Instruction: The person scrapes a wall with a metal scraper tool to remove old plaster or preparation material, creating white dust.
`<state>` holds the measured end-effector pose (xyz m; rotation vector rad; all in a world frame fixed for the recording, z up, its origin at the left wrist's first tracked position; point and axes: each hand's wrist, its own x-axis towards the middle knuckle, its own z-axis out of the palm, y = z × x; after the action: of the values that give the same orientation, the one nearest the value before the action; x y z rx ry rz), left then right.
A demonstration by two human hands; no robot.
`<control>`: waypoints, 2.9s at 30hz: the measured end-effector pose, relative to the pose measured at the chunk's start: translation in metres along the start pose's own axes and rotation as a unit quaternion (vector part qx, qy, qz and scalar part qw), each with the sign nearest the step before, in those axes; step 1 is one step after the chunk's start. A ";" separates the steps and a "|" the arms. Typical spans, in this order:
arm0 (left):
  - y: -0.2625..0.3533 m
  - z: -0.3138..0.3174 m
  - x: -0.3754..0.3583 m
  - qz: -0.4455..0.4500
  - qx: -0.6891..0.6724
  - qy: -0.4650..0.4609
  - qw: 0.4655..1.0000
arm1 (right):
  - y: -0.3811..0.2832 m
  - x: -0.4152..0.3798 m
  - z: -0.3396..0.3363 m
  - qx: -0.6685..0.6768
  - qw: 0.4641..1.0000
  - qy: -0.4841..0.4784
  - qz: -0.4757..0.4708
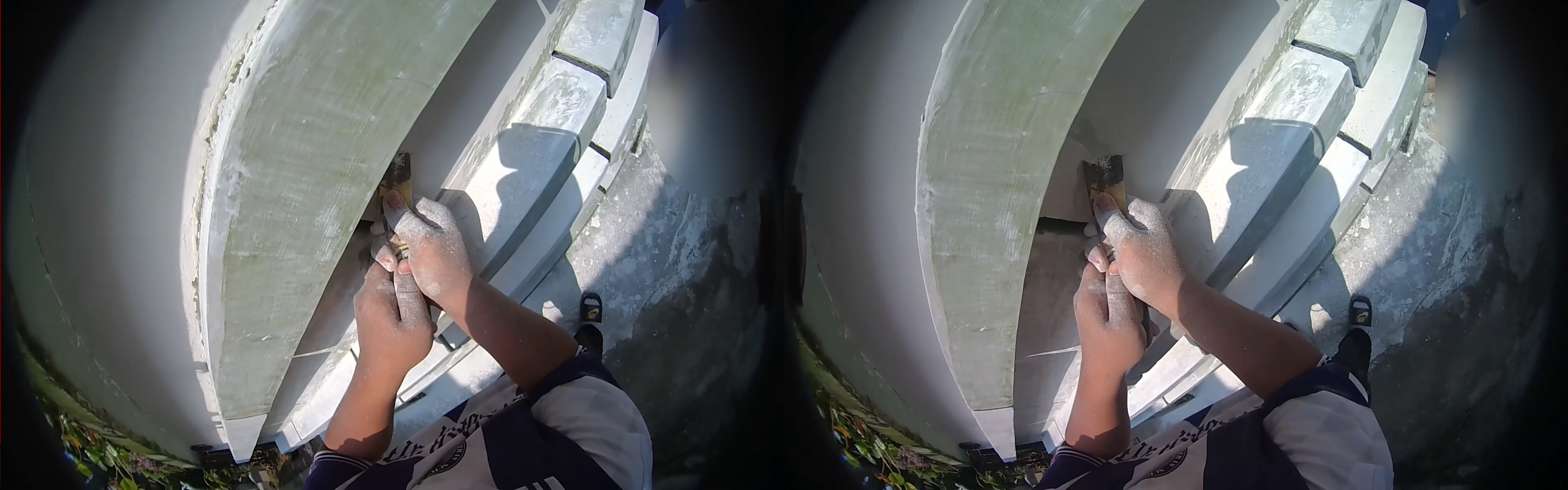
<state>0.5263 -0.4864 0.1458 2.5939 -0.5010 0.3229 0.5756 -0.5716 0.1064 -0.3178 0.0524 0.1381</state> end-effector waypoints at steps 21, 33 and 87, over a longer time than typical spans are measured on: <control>0.007 0.011 -0.020 -0.056 -0.075 -0.011 0.996 | -0.002 -0.017 -0.007 0.017 0.995 -0.076 0.067; 0.015 0.025 -0.002 -0.074 -0.139 0.013 0.987 | -0.016 -0.003 -0.009 -0.072 0.994 -0.052 0.063; 0.022 0.067 0.014 -0.070 -0.176 0.098 0.977 | -0.050 0.021 -0.028 -0.410 0.886 -0.132 -0.174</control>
<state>0.5392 -0.5416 0.1015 2.2124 -0.2746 0.3976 0.6030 -0.6247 0.0936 -1.1471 -0.3453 -0.1676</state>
